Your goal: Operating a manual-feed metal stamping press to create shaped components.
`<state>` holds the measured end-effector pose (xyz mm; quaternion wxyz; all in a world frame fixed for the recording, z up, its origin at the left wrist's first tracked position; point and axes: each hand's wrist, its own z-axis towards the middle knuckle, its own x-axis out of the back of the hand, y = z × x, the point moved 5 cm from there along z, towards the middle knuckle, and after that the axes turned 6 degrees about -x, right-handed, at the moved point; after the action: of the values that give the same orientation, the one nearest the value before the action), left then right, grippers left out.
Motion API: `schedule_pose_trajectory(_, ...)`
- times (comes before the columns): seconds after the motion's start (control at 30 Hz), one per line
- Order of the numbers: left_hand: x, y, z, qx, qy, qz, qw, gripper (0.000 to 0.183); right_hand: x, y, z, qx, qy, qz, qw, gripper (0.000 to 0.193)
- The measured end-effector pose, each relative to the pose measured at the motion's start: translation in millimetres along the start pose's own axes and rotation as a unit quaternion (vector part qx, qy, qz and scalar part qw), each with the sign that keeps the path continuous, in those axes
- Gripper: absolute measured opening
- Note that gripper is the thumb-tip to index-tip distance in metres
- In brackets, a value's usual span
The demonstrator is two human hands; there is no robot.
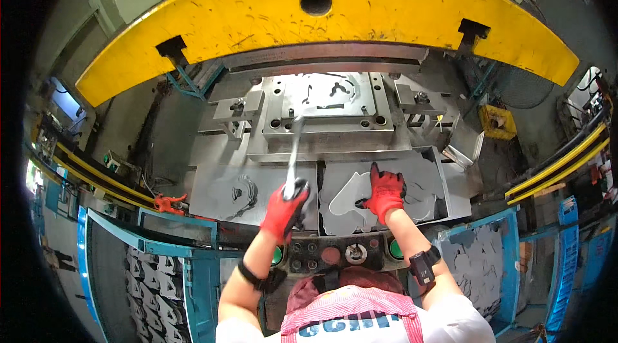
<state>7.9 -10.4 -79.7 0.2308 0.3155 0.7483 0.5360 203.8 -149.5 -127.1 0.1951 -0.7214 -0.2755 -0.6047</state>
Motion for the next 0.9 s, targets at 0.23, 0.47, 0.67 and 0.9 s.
schedule_pose_trajectory(0.23, -31.1, 60.6, 121.8, 0.049, -0.05, 0.132, 0.989, 0.029, 14.6, 34.5, -25.7, 0.004, 0.088, 0.238, 0.967, 0.058)
schedule_pose_trajectory(0.47, -40.1, 63.8, 97.9, 0.014, -0.012, -0.039, 0.999, 0.024, -25.4, 59.8, -15.6, 0.087, 0.071, 0.535, 0.838, 0.034)
schedule_pose_trajectory(0.67, 13.2, 47.7, 12.7, -0.104, 0.022, 0.017, 0.994, 0.028, -36.5, 81.5, -24.2, 0.024, 0.148, 0.649, 0.746, 0.044)
schedule_pose_trajectory(0.9, 139.5, -66.1, -106.4, -0.066, 0.209, 0.106, 0.97, 0.027, -41.4, 91.8, -34.0, -0.009, 0.217, 0.599, 0.771, 0.035)
